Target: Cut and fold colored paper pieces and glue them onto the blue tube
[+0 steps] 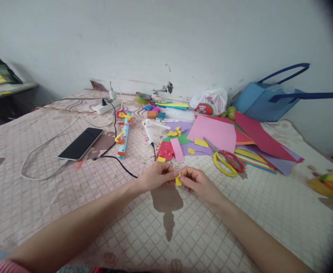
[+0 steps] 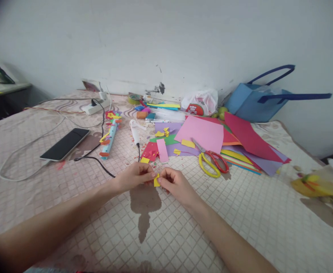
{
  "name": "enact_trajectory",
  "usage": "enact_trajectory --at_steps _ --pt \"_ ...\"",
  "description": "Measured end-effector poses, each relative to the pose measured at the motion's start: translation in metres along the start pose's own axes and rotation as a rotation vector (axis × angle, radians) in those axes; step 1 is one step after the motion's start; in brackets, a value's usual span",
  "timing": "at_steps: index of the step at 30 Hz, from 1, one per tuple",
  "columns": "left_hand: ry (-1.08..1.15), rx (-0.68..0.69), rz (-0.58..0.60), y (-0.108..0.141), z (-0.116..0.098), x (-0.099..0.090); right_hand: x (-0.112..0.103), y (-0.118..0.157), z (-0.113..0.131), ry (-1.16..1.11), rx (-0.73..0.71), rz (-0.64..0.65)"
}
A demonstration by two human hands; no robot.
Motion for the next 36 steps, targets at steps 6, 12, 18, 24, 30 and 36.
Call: enact_trajectory --at_steps 6,12,18,24,30,36 --pt "0.174 -0.078 -0.107 -0.004 0.014 -0.009 -0.018 -0.003 -0.003 -0.073 0.009 -0.127" --pt "0.321 0.051 -0.279 -0.003 -0.003 -0.037 -0.03 -0.022 0.002 -0.181 -0.029 -0.241" --pt "0.118 0.238 -0.293 0.001 -0.025 -0.044 -0.016 -0.031 0.014 -0.409 -0.142 -0.256" --pt "-0.287 0.359 -0.325 0.014 -0.047 -0.038 -0.05 -0.013 0.023 -0.24 -0.305 -0.461" --pt "-0.319 0.113 0.063 0.005 -0.014 -0.005 -0.024 -0.016 0.001 -0.041 -0.009 -0.051" --pt "-0.47 0.436 -0.394 0.017 -0.054 -0.037 -0.048 -0.012 0.009 0.029 -0.117 -0.27"
Point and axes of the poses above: each hand's wrist, its own y-axis away from the middle knuckle, its own x-axis out of the palm, z = x × y, the point moved 10 cm from there along -y, towards the middle knuckle
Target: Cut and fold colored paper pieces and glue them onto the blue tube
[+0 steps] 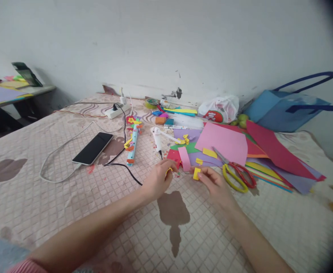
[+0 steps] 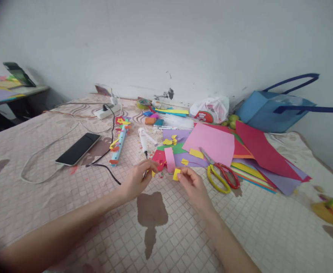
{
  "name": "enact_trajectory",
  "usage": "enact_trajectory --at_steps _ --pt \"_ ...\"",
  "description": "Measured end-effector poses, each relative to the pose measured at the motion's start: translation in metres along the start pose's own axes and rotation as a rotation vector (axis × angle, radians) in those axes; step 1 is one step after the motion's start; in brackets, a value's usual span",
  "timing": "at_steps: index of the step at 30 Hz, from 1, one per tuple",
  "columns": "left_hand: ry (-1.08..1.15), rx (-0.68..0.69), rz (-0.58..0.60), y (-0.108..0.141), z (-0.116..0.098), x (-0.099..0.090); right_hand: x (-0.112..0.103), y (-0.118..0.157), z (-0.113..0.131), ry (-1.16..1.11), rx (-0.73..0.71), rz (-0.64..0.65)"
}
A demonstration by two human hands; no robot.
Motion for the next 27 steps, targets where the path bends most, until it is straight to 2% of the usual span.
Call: enact_trajectory --at_steps 3,7,10,15,18,21,24,27 --pt "-0.026 -0.017 0.022 0.004 -0.002 0.006 0.008 0.001 -0.008 0.019 0.048 0.102" --pt "-0.048 -0.024 0.128 0.014 -0.007 0.025 -0.007 0.0 -0.013 -0.065 0.037 -0.033" --pt "-0.073 -0.08 0.176 0.017 -0.005 0.031 -0.007 0.0 -0.024 -0.155 0.107 -0.035" --pt "-0.022 -0.158 0.185 0.018 0.004 0.034 0.0 0.006 -0.03 -0.22 0.168 -0.001" --pt "0.058 -0.1 0.173 0.015 -0.002 0.032 0.004 0.009 -0.033 -0.217 0.194 0.017" --pt "0.036 -0.025 0.185 0.012 -0.01 0.028 0.006 0.009 -0.036 -0.23 0.208 0.022" --pt "-0.004 -0.056 0.178 0.012 -0.009 0.024 0.004 0.009 -0.036 -0.237 0.216 0.004" --pt "-0.067 -0.024 0.193 0.016 -0.014 0.026 0.005 0.01 -0.036 -0.227 0.22 0.001"
Point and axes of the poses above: each hand's wrist, its own y-axis away from the middle knuckle, its own x-axis out of the palm, z = x × y, the point moved 10 cm from there along -y, towards the middle knuckle
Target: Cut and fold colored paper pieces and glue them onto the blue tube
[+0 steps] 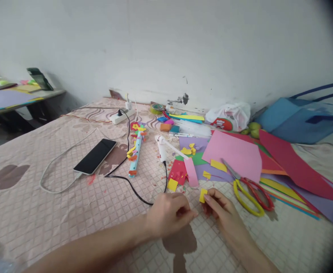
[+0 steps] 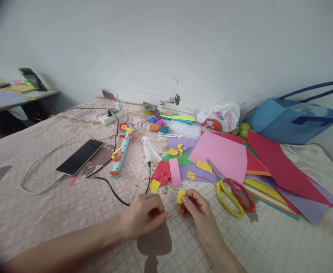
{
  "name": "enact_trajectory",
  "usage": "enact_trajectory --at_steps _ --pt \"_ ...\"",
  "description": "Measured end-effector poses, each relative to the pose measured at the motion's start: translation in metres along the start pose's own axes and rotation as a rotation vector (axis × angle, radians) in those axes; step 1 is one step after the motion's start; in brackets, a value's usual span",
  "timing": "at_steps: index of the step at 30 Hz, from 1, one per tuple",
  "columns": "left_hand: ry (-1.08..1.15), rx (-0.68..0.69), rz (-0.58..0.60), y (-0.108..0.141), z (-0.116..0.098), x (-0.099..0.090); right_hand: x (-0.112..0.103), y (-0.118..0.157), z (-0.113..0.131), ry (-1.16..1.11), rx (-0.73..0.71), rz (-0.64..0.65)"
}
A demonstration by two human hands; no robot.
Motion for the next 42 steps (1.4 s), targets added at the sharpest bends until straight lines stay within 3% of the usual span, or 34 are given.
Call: enact_trajectory --at_steps 7,14,22,27,37,42 --pt "0.009 0.031 0.086 0.004 0.001 0.015 0.001 -0.001 0.002 -0.014 -0.019 -0.011" --pt "0.034 0.1 0.134 0.008 -0.004 0.023 0.007 -0.003 -0.002 0.054 0.06 0.095" --pt "0.132 -0.066 0.061 0.007 0.016 0.025 0.009 -0.003 0.001 0.036 0.044 0.19" --pt "0.157 -0.086 0.05 0.007 0.033 0.033 0.01 -0.003 -0.015 -0.048 0.157 0.212" --pt "0.183 -0.198 0.1 0.007 0.027 0.027 0.011 -0.002 -0.007 -0.026 0.142 0.187" --pt "0.34 -0.336 0.056 0.005 0.042 0.028 0.009 -0.003 0.003 -0.001 0.075 0.131"
Point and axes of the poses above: each hand's wrist, its own y-axis away from the middle knuckle, its own x-axis out of the palm, z = x × y, the point moved 10 cm from there along -y, towards the middle knuckle
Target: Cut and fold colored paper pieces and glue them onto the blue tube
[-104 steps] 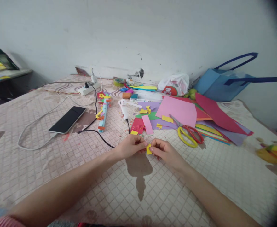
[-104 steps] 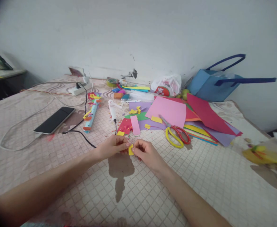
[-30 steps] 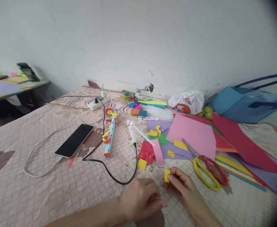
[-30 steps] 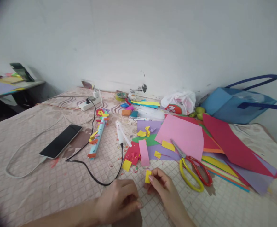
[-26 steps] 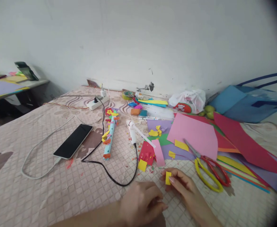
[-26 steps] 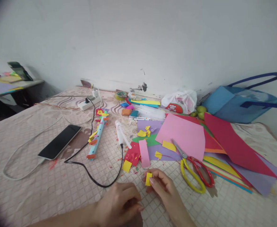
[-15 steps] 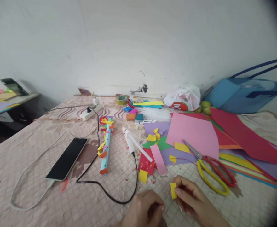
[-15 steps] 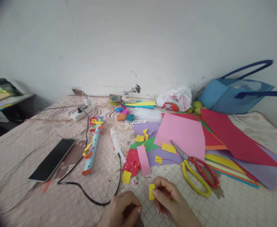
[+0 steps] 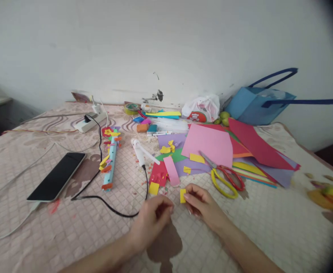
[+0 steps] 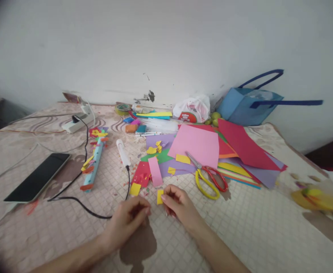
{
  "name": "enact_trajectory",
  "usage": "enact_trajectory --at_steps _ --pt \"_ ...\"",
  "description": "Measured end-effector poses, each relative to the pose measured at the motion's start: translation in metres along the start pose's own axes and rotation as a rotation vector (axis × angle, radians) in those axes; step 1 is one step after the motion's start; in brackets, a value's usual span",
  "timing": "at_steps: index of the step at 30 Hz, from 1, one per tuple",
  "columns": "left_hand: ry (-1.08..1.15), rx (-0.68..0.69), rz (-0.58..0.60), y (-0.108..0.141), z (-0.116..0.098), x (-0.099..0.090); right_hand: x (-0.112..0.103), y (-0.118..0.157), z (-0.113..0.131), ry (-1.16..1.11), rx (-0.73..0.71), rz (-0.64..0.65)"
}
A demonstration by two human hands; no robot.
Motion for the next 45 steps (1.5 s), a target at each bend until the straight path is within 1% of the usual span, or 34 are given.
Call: enact_trajectory --at_steps 3,6,8,10,13,18,21,23,25,28,33,35,40,45 --pt "0.246 -0.066 0.025 -0.006 0.006 0.003 0.003 0.001 0.004 0.037 -0.053 -0.001" --pt "0.349 -0.076 0.033 -0.01 0.003 0.003 0.008 0.003 0.006 0.086 -0.086 0.002" --pt "0.377 -0.058 0.053 -0.01 -0.001 0.005 0.012 0.005 0.008 0.123 -0.109 0.009" --pt "0.361 -0.038 0.054 -0.01 -0.002 0.006 0.019 0.006 0.01 0.169 -0.126 0.04" --pt "0.306 -0.04 0.042 -0.009 0.002 0.005 0.028 0.008 0.012 0.231 -0.134 0.099" --pt "0.291 -0.058 0.044 -0.01 0.004 0.003 0.032 0.008 0.009 0.258 -0.112 0.13" --pt "0.316 -0.097 0.057 -0.01 0.004 0.003 0.03 0.007 0.009 0.243 -0.125 0.103" --pt "0.323 -0.098 0.072 -0.01 0.002 0.003 0.026 0.007 0.01 0.23 -0.141 0.06" --pt "0.313 -0.096 0.081 -0.009 0.001 0.004 0.025 0.007 0.011 0.238 -0.153 0.043" --pt "0.269 -0.089 0.083 -0.009 0.001 0.003 0.028 0.007 0.013 0.248 -0.16 0.072" --pt "0.208 -0.041 0.116 -0.009 -0.002 0.004 0.029 0.008 0.015 0.217 -0.168 0.095" --pt "0.183 -0.041 0.13 -0.009 -0.001 0.006 0.028 0.008 0.015 0.21 -0.173 0.087" --pt "0.099 -0.018 0.157 -0.007 0.0 0.01 0.022 0.008 0.016 0.164 -0.166 0.022" --pt "0.117 -0.006 0.186 -0.006 0.0 0.012 0.024 0.007 0.015 0.162 -0.156 0.037"
Point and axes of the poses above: each hand's wrist, its own y-axis away from the middle knuckle, its own x-axis out of the palm, z = x × y, the point moved 10 cm from there along -y, towards the middle knuckle
